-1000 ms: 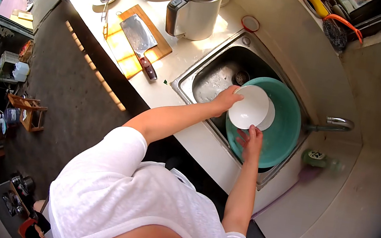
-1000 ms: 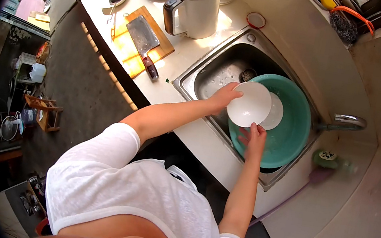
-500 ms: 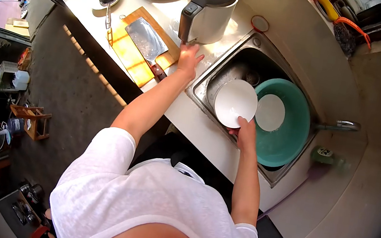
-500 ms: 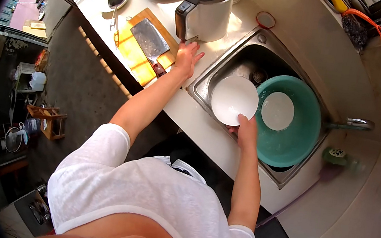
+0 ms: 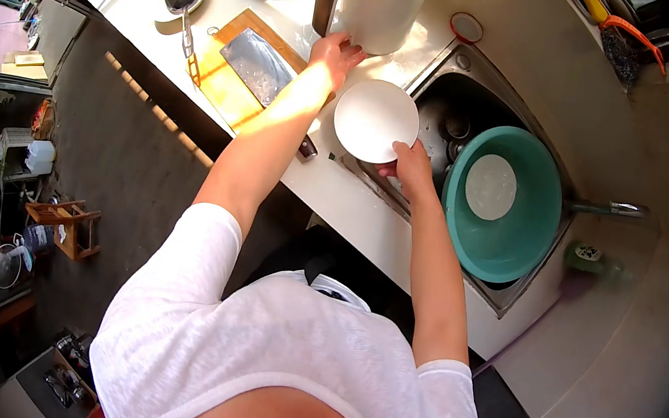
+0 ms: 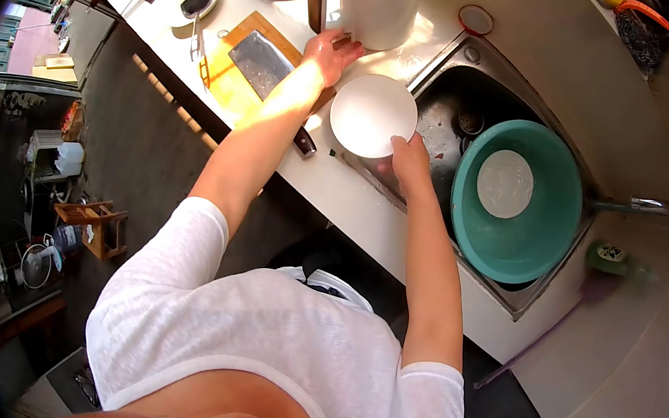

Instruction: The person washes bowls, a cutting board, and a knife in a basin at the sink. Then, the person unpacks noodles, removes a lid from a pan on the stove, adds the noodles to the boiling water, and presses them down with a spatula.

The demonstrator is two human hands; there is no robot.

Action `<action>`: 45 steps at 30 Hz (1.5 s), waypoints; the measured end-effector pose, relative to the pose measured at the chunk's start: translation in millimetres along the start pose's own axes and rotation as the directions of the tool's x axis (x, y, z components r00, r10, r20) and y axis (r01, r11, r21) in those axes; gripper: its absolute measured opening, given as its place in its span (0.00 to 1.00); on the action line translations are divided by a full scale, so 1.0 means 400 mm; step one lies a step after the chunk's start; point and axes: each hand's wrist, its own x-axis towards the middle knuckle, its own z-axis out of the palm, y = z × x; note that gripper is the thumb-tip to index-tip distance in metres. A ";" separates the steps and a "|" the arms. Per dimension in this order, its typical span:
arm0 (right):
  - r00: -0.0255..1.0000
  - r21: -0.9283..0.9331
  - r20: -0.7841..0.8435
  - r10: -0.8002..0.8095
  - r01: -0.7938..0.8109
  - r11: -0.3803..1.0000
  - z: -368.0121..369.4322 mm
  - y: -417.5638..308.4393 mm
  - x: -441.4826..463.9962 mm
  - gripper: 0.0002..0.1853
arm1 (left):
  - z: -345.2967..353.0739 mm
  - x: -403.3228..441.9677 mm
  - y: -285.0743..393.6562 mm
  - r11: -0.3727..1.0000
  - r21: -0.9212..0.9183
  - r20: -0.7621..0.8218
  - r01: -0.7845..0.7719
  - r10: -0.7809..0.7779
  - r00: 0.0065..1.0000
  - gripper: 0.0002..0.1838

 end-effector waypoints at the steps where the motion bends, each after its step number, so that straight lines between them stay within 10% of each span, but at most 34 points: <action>1: 1.000 0.013 -0.002 0.010 -0.010 1.000 0.015 -0.014 0.010 0.19 | -0.009 -0.010 0.015 1.000 0.003 -0.014 0.001 -0.001 1.000 0.24; 9: 0.997 0.022 0.073 -0.008 0.006 1.000 0.065 -0.059 0.015 0.22 | 0.051 -0.195 -0.003 0.978 -0.205 0.163 0.043 -0.009 0.987 0.22; 13: 0.804 -0.283 -0.097 -0.587 0.543 0.790 -0.075 0.006 -0.075 0.28 | 0.096 -0.279 -0.156 0.969 -0.074 0.380 0.238 -0.193 0.904 0.20; 18: 0.651 -0.840 -0.230 -0.724 0.244 0.486 -0.445 0.251 -0.076 0.29 | 0.133 -0.326 -0.405 0.853 0.189 0.310 0.486 -0.521 0.795 0.24; 20: 0.933 -0.992 -0.019 -0.359 0.027 0.124 -0.526 0.304 -0.067 0.23 | 0.151 -0.330 -0.501 0.775 0.260 0.213 0.575 -0.627 0.749 0.25; 23: 0.904 -0.993 -0.029 -0.426 -0.077 -0.094 -0.611 0.349 0.016 0.20 | 0.185 -0.335 -0.616 0.722 0.366 0.043 0.587 -0.644 0.764 0.26; 26: 0.894 -0.989 0.037 -0.446 0.097 0.113 -0.578 0.361 0.042 0.17 | 0.193 -0.311 -0.717 0.689 0.467 -0.007 0.554 -0.624 0.781 0.28; 31: 0.780 -0.997 0.046 -0.624 0.074 0.020 -0.673 0.339 0.000 0.14 | 0.179 -0.260 -0.833 0.662 0.543 -0.161 0.517 -0.522 0.838 0.24; 34: 0.906 -0.976 0.092 -0.412 0.164 0.141 -0.625 0.256 -0.044 0.14 | 0.224 -0.280 -0.809 0.705 0.409 -0.139 0.579 -0.579 0.803 0.26; 36: 0.990 -0.471 -0.004 -0.140 0.121 0.874 -0.592 0.207 -0.087 0.15 | 0.224 -0.244 -0.789 0.643 0.439 -0.054 0.628 -0.678 0.733 0.27; 40: 0.927 -0.672 0.062 -0.370 0.313 0.671 -0.615 0.269 -0.115 0.16 | 0.235 -0.249 -0.769 0.595 0.500 -0.006 0.629 -0.724 0.690 0.27; 42: 0.934 -0.962 0.054 -0.354 0.143 0.232 -0.645 0.302 -0.078 0.16 | 0.221 -0.254 -0.813 0.639 0.475 -0.038 0.606 -0.673 0.739 0.26; 45: 0.962 -0.810 0.112 -0.249 0.233 0.538 -0.593 0.352 0.005 0.13 | 0.186 -0.241 -0.905 0.769 0.271 -0.181 0.578 -0.549 0.816 0.25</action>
